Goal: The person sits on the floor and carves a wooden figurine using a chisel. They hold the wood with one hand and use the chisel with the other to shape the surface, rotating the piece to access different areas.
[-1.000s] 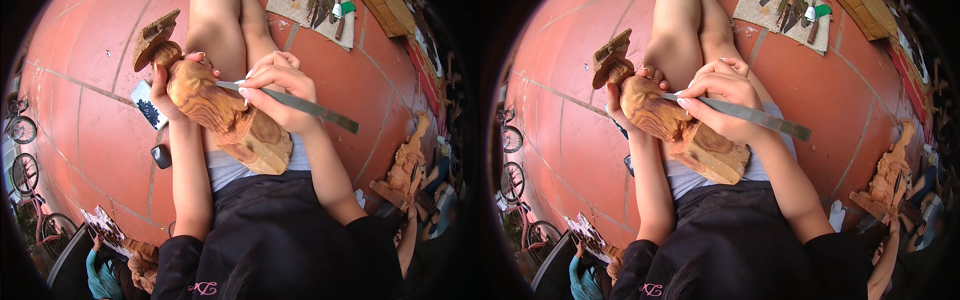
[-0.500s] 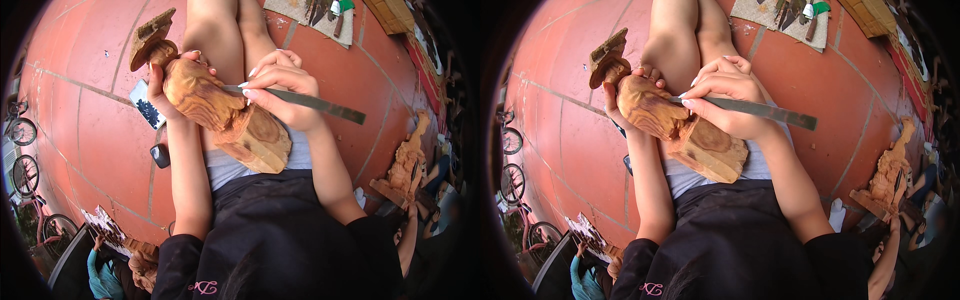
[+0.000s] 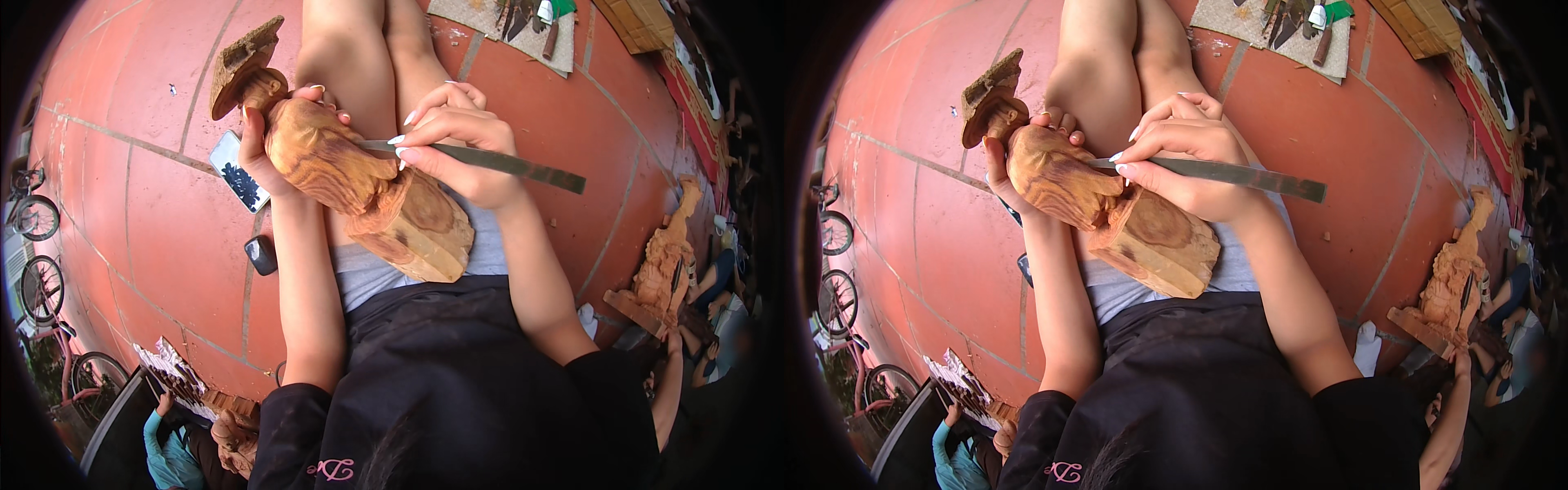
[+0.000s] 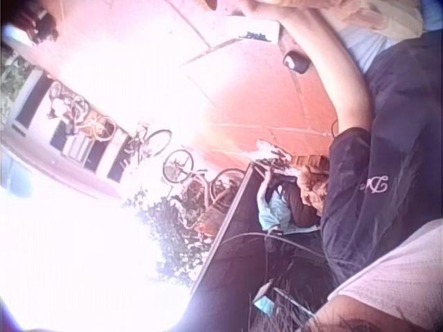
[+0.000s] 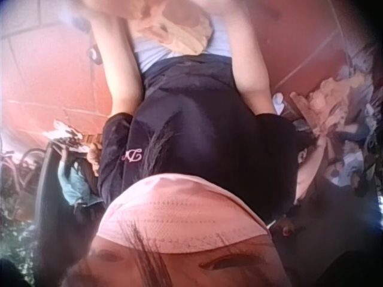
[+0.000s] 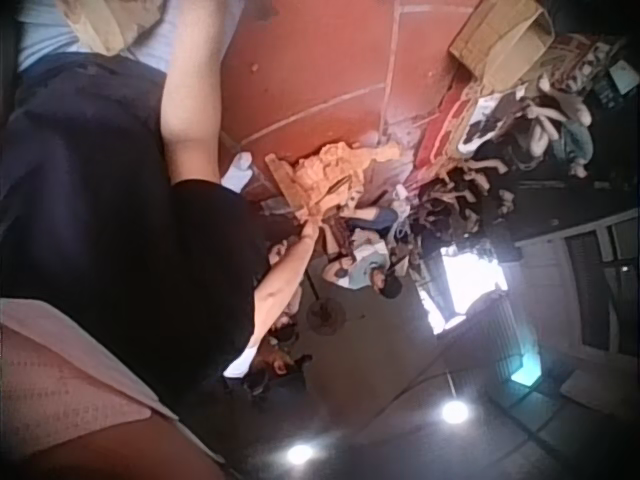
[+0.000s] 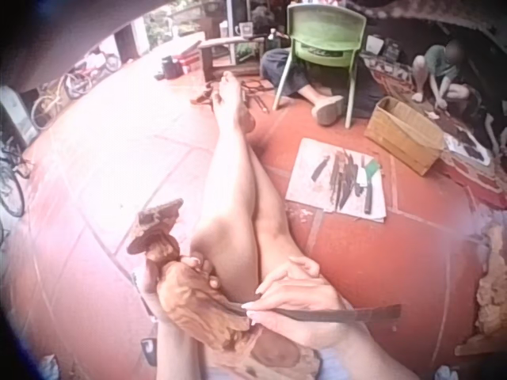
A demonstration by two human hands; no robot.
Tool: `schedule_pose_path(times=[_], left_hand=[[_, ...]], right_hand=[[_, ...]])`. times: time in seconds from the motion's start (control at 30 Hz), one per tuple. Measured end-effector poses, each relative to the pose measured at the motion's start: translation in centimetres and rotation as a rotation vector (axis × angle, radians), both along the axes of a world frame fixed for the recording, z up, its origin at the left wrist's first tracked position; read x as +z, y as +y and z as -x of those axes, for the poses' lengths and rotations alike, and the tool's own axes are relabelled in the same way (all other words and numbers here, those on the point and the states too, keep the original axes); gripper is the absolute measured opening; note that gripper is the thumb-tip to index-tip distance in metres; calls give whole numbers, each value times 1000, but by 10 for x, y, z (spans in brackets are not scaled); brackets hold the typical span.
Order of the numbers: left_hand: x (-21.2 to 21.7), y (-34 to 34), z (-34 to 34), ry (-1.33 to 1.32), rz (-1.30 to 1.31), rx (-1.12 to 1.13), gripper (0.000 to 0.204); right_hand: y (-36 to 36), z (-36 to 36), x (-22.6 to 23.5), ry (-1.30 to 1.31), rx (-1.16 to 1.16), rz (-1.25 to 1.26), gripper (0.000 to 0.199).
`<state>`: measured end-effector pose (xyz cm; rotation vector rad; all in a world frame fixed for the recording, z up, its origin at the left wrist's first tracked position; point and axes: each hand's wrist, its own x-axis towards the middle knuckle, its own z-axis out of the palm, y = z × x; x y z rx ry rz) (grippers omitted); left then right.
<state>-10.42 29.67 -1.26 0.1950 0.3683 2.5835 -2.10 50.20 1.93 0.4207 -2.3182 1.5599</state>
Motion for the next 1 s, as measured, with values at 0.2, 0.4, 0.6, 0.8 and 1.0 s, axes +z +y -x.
schedule_pose_path(times=[0.2,0.4,0.6,0.8,1.0], left_hand=[[-2,0,2,24,15,-11,75],[0,2,1,43,12,9,76],[-4,0,4,37,28,38,75],[-2,-3,2,8,69,6,72],[11,-2,-1,-11,171,79,70]], right_hand=[[-5,2,1,19,-19,74,7],[4,-1,-4,-45,-5,70,7],[0,4,-9,-58,38,193,5],[-5,5,6,-4,-54,152,10],[-24,18,34,93,-75,54,16]])
